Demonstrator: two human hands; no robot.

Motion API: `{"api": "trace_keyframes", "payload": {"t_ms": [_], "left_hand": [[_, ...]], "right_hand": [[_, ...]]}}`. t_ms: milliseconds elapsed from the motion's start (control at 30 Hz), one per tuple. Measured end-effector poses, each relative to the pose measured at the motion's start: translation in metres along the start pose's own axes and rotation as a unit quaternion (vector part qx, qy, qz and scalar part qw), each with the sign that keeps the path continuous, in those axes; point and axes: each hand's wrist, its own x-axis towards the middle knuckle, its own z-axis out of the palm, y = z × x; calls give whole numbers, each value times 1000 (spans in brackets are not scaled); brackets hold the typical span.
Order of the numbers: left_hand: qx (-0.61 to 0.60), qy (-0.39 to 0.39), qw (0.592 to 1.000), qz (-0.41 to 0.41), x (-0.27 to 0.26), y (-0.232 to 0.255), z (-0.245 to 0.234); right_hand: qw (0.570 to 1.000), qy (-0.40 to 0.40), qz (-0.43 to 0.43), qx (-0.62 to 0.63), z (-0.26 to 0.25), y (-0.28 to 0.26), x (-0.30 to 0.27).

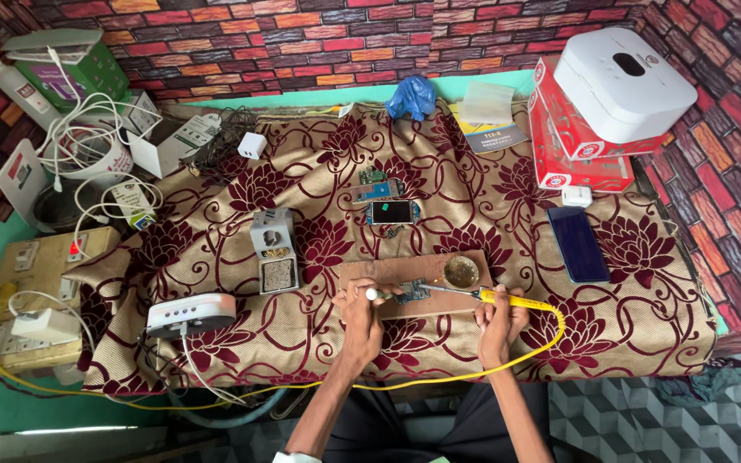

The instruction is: The person uses a soldering iron and solder wire to attach components to a small circuit board. They repeatedly dip the iron into a flux container and apply solder to specific points on the board while holding it steady with the other hand.

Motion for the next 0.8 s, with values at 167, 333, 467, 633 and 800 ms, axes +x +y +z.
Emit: {"api": "trace_keyframes", "payload": {"t_ms": [167,333,467,633,800], "left_hand": [[91,-13,995,-24,-3,2,-4],[34,5,999,-34,-8,-5,-1],[98,8,995,-11,-15,-15,2],[130,6,991,-11,-19,-22,4],[120,-9,993,-14,-20,-16,5]], "right_hand": [[1000,-12,-11,-1,-3,4,-2],[993,76,-44,75,-13,13,3],[989,88,-49,106,-24,26,4],[993,67,-87,53,-27,36,2],[993,79,-83,5,-27,36,0]]}}
